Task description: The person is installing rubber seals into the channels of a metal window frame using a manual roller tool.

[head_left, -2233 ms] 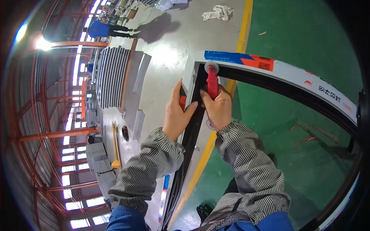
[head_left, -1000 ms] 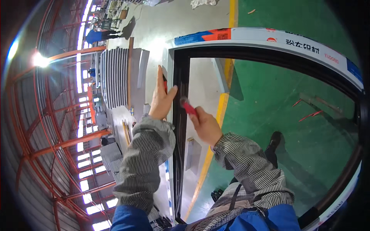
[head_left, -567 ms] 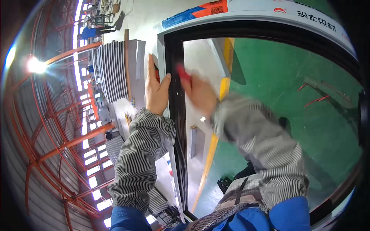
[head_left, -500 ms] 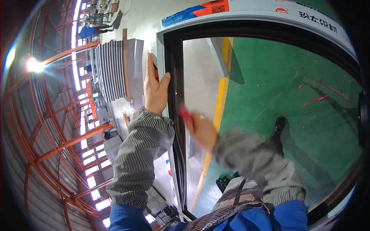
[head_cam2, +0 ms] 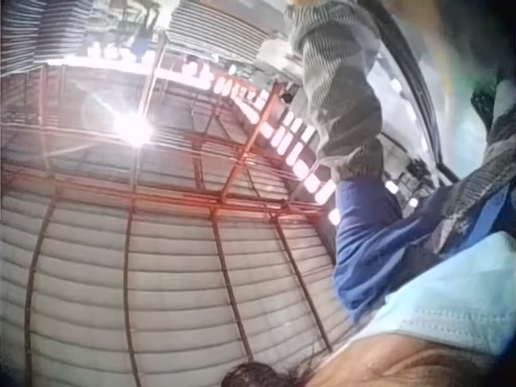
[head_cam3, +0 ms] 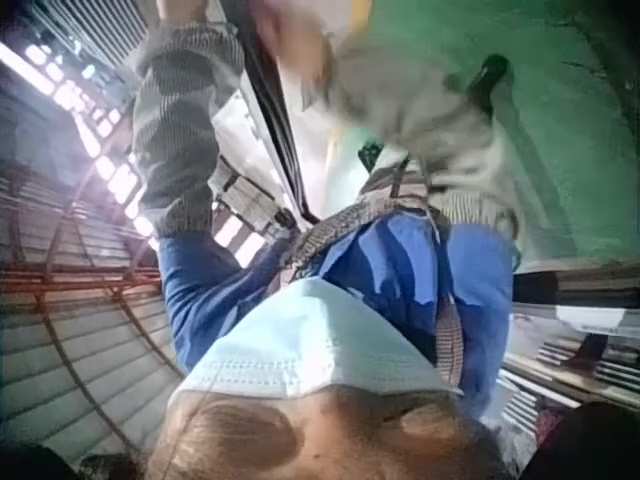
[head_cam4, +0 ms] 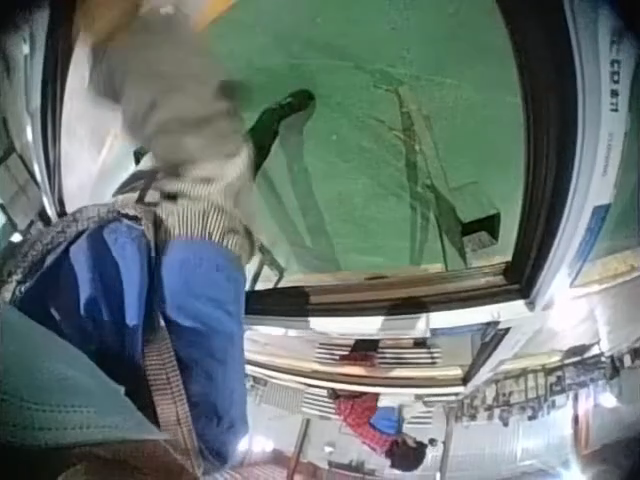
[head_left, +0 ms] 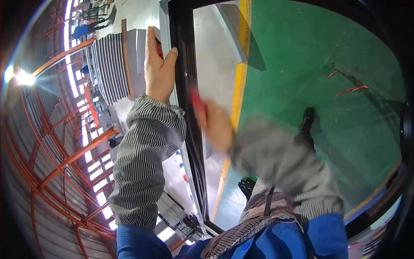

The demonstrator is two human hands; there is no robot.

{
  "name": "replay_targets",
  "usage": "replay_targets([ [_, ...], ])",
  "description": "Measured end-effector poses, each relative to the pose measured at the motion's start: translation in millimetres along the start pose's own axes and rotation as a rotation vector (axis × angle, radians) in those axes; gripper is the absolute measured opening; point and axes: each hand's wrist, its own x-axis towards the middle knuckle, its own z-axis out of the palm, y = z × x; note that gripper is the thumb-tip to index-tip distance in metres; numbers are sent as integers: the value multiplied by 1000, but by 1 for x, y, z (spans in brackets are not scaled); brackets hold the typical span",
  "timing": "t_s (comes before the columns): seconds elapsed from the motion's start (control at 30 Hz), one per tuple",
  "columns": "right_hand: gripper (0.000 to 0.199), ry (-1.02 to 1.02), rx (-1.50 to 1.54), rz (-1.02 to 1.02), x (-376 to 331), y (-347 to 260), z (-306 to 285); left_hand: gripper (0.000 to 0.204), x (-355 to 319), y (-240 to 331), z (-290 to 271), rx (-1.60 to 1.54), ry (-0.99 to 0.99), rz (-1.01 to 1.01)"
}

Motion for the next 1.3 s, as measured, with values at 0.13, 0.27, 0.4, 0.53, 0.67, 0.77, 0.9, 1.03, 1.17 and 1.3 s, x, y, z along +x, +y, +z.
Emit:
replay_targets([
  [0.13, 27, -201, -46, 58, -99, 52, 29, 69, -4, -15, 0, -58, 18, 37],
  [0.27, 30, 141, -184, -193, 46, 10, -13, 68, 2, 1, 10, -280, 13, -65],
  [0.4, 25, -125, 263, 102, 64, -40, -44, 89, -74, -22, -1, 62, 43, 41],
  [0.53, 30, -109, 152, 88, 14, -5, -9, 84, -283, -32, -28, 39, -45, -217],
  [0.67, 26, 116, -90, -193, -125, 95, 72, 71, -343, -26, -36, 64, -57, -334],
  [0.77, 23, 48, -118, -108, -168, 100, 87, 61, -343, -27, -38, -11, -17, -361],
  [0.9, 24, 208, -66, -209, -105, 79, 67, 60, -344, -28, -29, 105, 4, -274],
  [1.03, 24, 238, -101, -183, -147, 106, 92, 60, -347, -28, -26, 130, 20, -274],
  [1.17, 25, 43, -79, -152, -213, 130, 106, 59, -348, -26, -29, 191, 22, -313],
  [1.3, 25, 170, -127, -192, -144, 101, 79, 50, -346, -30, -25, 149, -17, -341],
])
